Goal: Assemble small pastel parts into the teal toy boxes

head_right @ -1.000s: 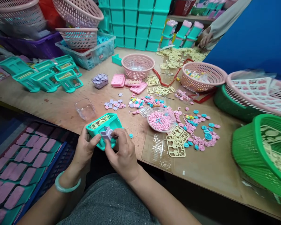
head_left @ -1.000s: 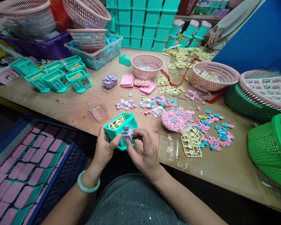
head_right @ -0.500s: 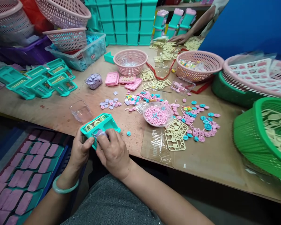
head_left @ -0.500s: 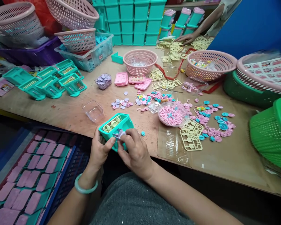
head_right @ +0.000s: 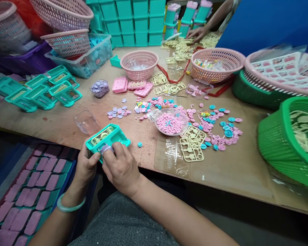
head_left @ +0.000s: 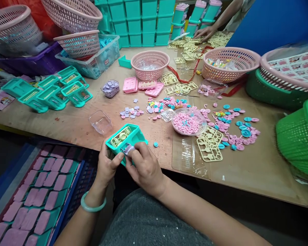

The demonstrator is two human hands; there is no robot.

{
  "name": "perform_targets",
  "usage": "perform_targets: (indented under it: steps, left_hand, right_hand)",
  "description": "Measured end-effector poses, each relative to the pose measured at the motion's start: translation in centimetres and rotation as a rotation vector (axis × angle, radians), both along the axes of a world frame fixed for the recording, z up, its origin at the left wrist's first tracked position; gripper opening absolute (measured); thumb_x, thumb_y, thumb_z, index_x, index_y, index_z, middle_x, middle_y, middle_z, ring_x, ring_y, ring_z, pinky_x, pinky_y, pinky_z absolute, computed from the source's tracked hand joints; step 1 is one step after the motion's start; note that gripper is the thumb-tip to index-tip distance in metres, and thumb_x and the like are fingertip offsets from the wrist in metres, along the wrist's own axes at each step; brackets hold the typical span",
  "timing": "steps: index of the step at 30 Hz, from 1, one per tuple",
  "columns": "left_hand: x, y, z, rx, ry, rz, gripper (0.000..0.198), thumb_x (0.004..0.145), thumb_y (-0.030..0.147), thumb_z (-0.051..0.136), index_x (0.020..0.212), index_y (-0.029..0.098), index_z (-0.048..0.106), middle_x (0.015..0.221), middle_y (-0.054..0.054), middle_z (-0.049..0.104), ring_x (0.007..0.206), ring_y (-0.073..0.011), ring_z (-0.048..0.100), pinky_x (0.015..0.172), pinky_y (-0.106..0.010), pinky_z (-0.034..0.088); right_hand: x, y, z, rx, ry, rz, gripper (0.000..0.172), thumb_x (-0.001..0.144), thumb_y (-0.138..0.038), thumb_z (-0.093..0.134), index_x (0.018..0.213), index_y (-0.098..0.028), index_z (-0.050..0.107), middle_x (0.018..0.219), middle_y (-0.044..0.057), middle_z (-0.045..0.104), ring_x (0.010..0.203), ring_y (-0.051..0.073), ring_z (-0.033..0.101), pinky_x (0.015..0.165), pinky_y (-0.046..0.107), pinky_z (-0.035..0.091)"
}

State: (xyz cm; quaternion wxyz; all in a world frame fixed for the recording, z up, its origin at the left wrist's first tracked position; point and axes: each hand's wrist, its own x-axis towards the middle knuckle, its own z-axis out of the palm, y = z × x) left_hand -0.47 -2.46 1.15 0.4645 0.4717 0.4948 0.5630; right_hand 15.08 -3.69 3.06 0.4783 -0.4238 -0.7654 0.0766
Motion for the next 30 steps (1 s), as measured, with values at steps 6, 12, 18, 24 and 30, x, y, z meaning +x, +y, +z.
perform_targets:
  steps: [6, 12, 18, 24, 30]
  left_hand:
    - [0.0, -0.5, 0.1, -0.001, 0.066, -0.046, 0.058, 0.068, 0.04, 0.082, 0.116, 0.02, 0.057, 0.104, -0.005, 0.07, 0.093, -0.0219, 0.067, 0.081, -0.031, 0.056]
    - [-1.0, -1.0, -1.0, 0.093, 0.352, -0.135, 0.079, 0.064, 0.035, 0.084, 0.133, 0.022, 0.048, 0.12, -0.009, 0.066, 0.109, -0.0277, 0.065, 0.096, -0.039, 0.053]
    - [-1.6, -0.7, -1.9, 0.179, 0.579, -0.191, 0.087, 0.059, 0.031, 0.083, 0.138, 0.021, 0.047, 0.13, -0.012, 0.063, 0.119, -0.0345, 0.062, 0.111, -0.052, 0.043]
    - [-1.3, -1.0, -2.4, 0.122, 0.594, -0.216, 0.121, 0.053, 0.045, 0.091, 0.152, 0.024, 0.026, 0.152, -0.019, 0.042, 0.138, -0.0396, 0.047, 0.113, -0.055, 0.04]
    - [-0.2, -0.7, -1.5, 0.101, 0.612, -0.137, 0.124, 0.055, 0.042, 0.092, 0.153, 0.026, 0.018, 0.151, -0.019, 0.044, 0.133, -0.0385, 0.053, 0.108, -0.053, 0.046]
  right_hand:
    - [1.9, -0.4, -0.8, -0.012, -0.001, 0.181, 0.006, 0.095, -0.013, 0.054, 0.098, -0.018, 0.057, 0.099, 0.011, 0.062, 0.085, 0.021, 0.058, 0.075, 0.035, 0.056]
    - [4.6, -1.0, -2.9, -0.027, -0.024, 0.366, 0.017, 0.094, -0.011, 0.058, 0.109, -0.018, 0.057, 0.108, 0.013, 0.065, 0.099, 0.023, 0.063, 0.084, 0.04, 0.058]
    - [6.1, -0.2, -2.5, -0.088, -0.037, 0.195, 0.053, 0.088, -0.026, 0.072, 0.136, -0.021, 0.048, 0.129, 0.017, 0.058, 0.116, 0.028, 0.061, 0.093, 0.047, 0.058]
    - [6.8, 2.7, -1.3, -0.171, -0.166, 0.413, 0.059, 0.093, -0.035, 0.067, 0.146, -0.025, 0.044, 0.141, 0.017, 0.054, 0.126, 0.029, 0.058, 0.1, 0.051, 0.055]
    - [6.8, 3.7, -0.7, -0.266, -0.147, 0.415, 0.055, 0.092, -0.031, 0.068, 0.143, -0.027, 0.049, 0.133, 0.013, 0.053, 0.123, 0.027, 0.058, 0.101, 0.048, 0.056]
